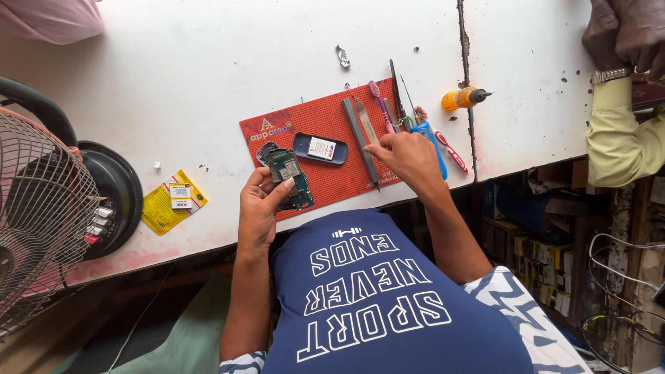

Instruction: The person retrieves a battery from a shelf, then works at a bench to open a feature phone, remove its battery, and pry off the back cover using a metal tool. The person handles the phone, battery, and tools throughout the process.

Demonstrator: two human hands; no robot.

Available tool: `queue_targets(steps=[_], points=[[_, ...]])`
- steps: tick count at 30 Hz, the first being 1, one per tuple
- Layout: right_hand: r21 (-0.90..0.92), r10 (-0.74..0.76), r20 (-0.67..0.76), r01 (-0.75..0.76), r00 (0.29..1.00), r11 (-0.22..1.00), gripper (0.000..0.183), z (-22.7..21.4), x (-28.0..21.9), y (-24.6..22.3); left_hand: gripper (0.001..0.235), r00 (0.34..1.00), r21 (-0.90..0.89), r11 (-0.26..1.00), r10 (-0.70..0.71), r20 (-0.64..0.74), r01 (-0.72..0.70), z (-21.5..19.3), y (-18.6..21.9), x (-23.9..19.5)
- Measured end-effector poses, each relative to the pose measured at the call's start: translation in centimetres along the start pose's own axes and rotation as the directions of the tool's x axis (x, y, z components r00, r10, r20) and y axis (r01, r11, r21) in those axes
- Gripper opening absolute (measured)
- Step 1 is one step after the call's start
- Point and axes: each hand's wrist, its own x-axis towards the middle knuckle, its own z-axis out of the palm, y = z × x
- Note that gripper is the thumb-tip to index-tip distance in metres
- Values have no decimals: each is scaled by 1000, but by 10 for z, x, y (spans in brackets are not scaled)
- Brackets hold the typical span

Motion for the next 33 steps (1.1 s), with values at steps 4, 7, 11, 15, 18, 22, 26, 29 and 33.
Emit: queue_targets(steps=[4,7,11,15,18,22,26,29,33], points=[[-12,72,-160,-74,984,997,34,-6,13,12,31,998,13,999,52,37,-53,7,5,0],[19,-134,-469,162,873,987,20,-4,32,18,31,996,14,997,74,47,-75,17,14,0],[-86,-143,-439,117,887,989,30,2,58,24,33,990,65,990,117,74,-122,29,25,-3],[-145,-191,-479,138,857,980,35,1,60,19,27,986,10,990,141,94,-142,36,33,-9],[-7,-85,-464,92,882,996,31,-7,42,9,26,980,-10,986,164,112,-164,40,38,-12],[577,-218,-532,538,818,615,19,-15,8,-13,25,974,15,984,173,144,-177,47,44,-18],[803,-359,-541,594,761,48,18,-3,-24,-33,33,977,125,979,142,157,-162,57,52,-25],[797,-422,-562,602,711,-47,18,9,-31,-45,39,971,142,972,158,181,-185,64,55,-30],[783,-423,-577,621,699,-42,19,13,-30,-55,42,969,129,974,160,188,-186,66,61,-33]])
